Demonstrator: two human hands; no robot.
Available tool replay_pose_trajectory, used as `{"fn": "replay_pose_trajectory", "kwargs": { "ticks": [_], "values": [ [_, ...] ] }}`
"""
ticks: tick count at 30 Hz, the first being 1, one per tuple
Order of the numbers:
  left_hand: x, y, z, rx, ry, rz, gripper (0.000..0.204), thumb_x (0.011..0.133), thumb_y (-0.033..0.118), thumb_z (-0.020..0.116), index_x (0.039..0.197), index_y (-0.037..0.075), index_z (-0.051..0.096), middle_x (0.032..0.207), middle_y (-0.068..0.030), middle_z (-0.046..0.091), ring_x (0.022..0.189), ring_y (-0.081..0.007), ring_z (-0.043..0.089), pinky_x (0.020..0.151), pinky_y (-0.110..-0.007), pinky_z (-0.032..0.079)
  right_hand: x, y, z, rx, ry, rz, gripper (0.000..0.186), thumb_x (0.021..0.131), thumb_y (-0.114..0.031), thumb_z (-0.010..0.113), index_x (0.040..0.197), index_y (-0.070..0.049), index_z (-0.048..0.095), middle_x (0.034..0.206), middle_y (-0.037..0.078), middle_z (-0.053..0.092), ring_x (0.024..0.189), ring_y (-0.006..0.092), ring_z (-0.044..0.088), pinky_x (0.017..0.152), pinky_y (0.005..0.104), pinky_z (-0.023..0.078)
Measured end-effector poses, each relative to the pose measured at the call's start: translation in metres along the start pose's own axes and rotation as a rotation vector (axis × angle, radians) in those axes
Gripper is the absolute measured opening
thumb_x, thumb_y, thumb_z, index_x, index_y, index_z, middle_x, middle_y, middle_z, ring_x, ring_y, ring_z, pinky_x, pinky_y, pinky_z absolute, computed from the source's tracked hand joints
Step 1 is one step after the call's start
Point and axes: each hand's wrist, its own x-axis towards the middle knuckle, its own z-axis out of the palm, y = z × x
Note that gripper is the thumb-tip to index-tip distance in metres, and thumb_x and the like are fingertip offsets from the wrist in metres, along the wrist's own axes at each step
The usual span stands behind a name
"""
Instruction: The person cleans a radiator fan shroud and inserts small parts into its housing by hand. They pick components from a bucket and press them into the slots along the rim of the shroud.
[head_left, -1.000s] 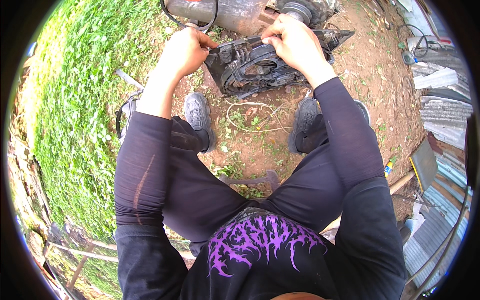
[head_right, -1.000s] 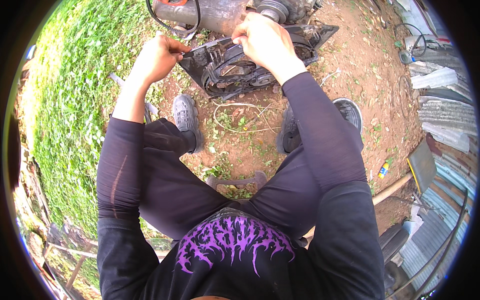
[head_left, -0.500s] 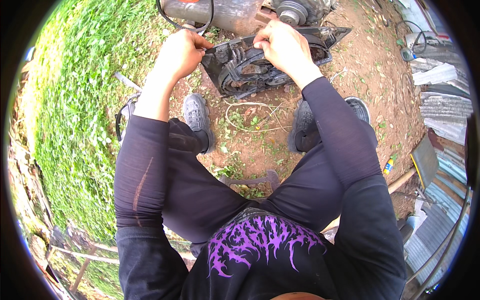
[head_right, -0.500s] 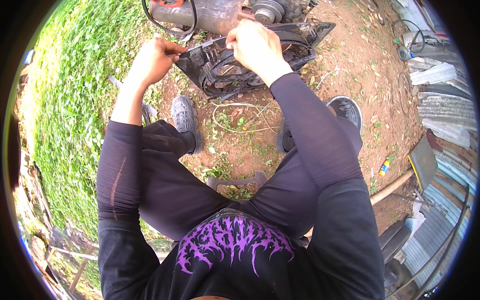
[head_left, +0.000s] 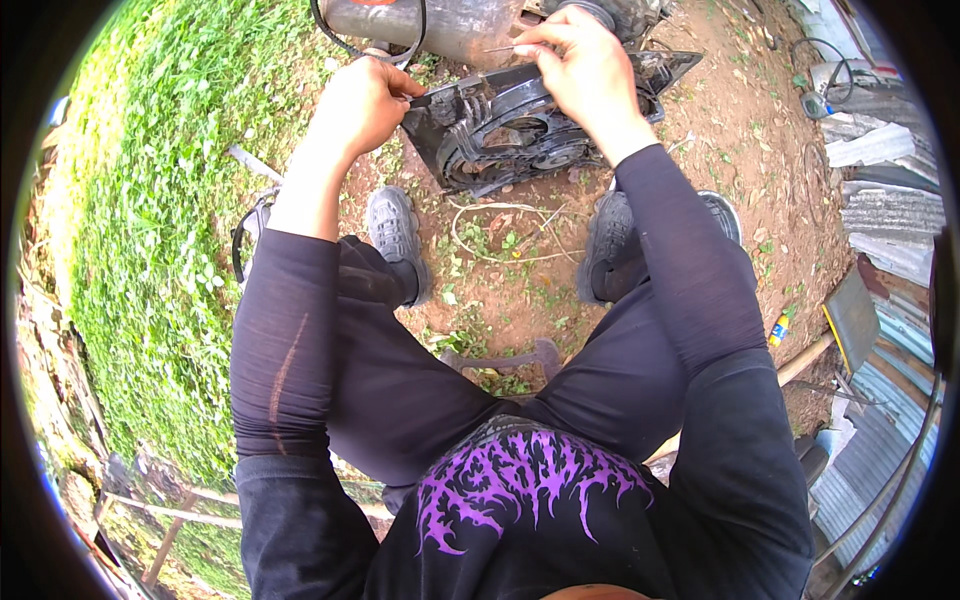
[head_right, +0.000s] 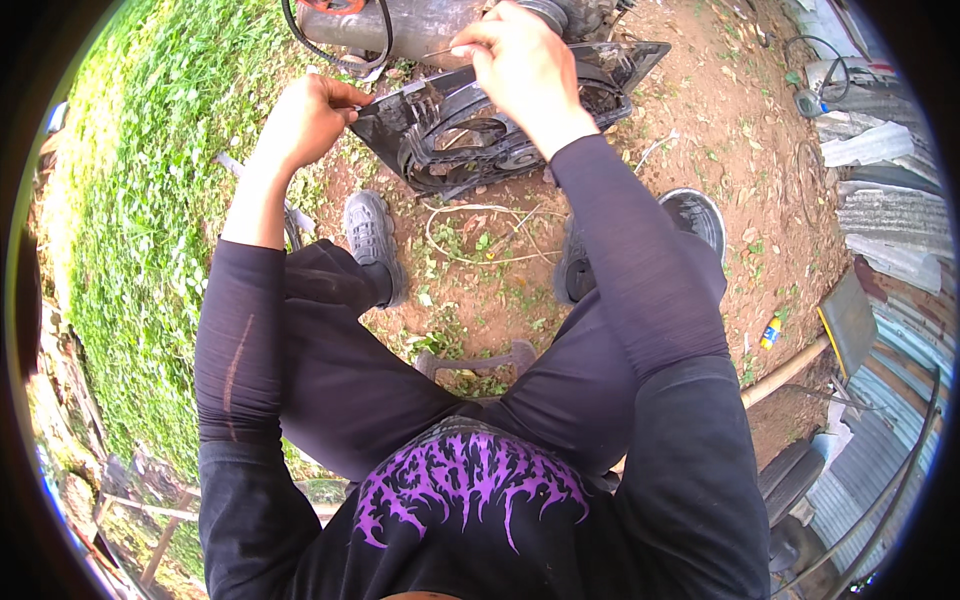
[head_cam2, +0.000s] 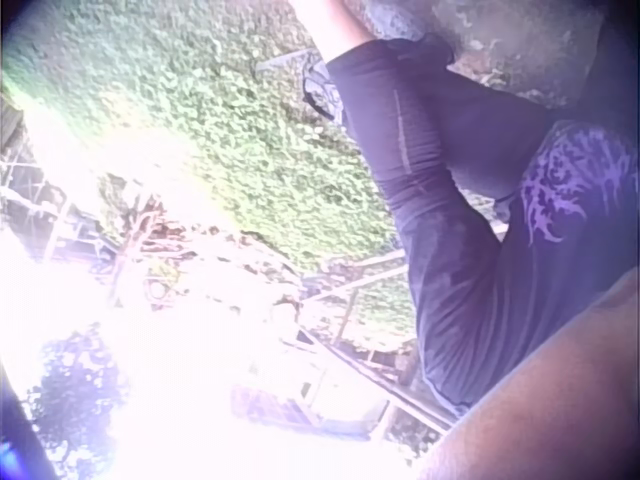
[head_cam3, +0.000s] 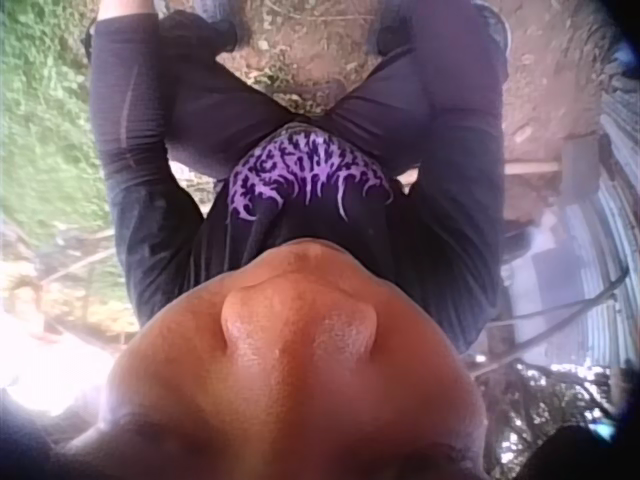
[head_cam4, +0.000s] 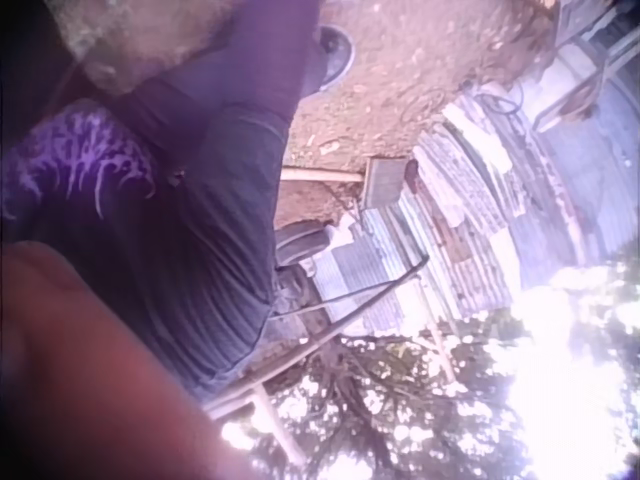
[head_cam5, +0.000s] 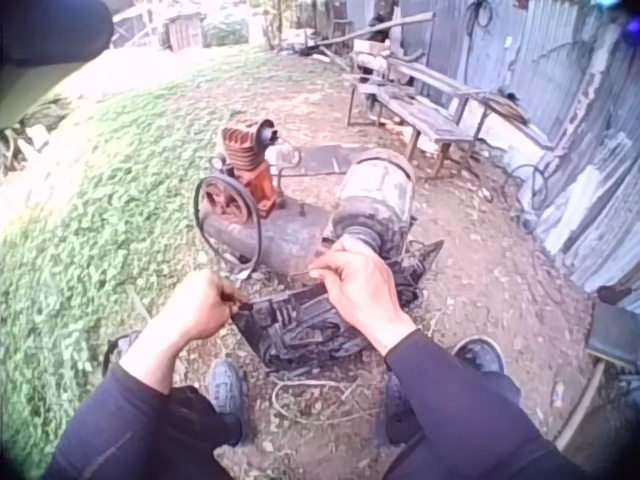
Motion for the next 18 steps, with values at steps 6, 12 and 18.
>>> {"fn": "replay_pose_trajectory", "kwargs": {
  "ticks": [6,12,18],
  "values": [
    [-0.001,-0.001,0.000,-0.032,-0.002,-0.005,0.026,0.089,0.005,0.073,0.114,0.010,0.080,0.096,-0.0164,0.078,0.087,-0.0217,0.076,0.083,-0.035,0.058,-0.007,0.006,-0.002,-0.144,-0.170,-0.083,0.008,0.089,-0.021,0.075,0.092,-0.017,0.081,0.091,0.005,0.067,0.091,0.0265,0.071,0.085,0.0399,0.057],
    [-0.001,-0.001,0.000,-0.004,0.028,0.018,0.026,0.087,0.006,0.074,0.112,0.011,0.081,0.094,-0.0147,0.078,0.085,-0.0211,0.075,0.081,-0.034,0.057,-0.004,-0.001,-0.002,-0.035,-0.135,0.025,0.008,0.090,-0.022,0.074,0.093,-0.018,0.080,0.095,0.004,0.068,0.096,0.0262,0.070,0.087,0.0400,0.055],
    [0.000,-0.007,0.003,0.006,0.047,0.041,0.027,0.086,0.005,0.075,0.111,0.011,0.081,0.092,-0.0140,0.079,0.083,-0.0208,0.075,0.080,-0.034,0.057,0.003,0.007,-0.005,0.022,-0.239,-0.011,0.007,0.088,-0.019,0.074,0.091,-0.016,0.079,0.093,0.005,0.069,0.097,0.0263,0.069,0.086,0.0409,0.055]
  ]
}}
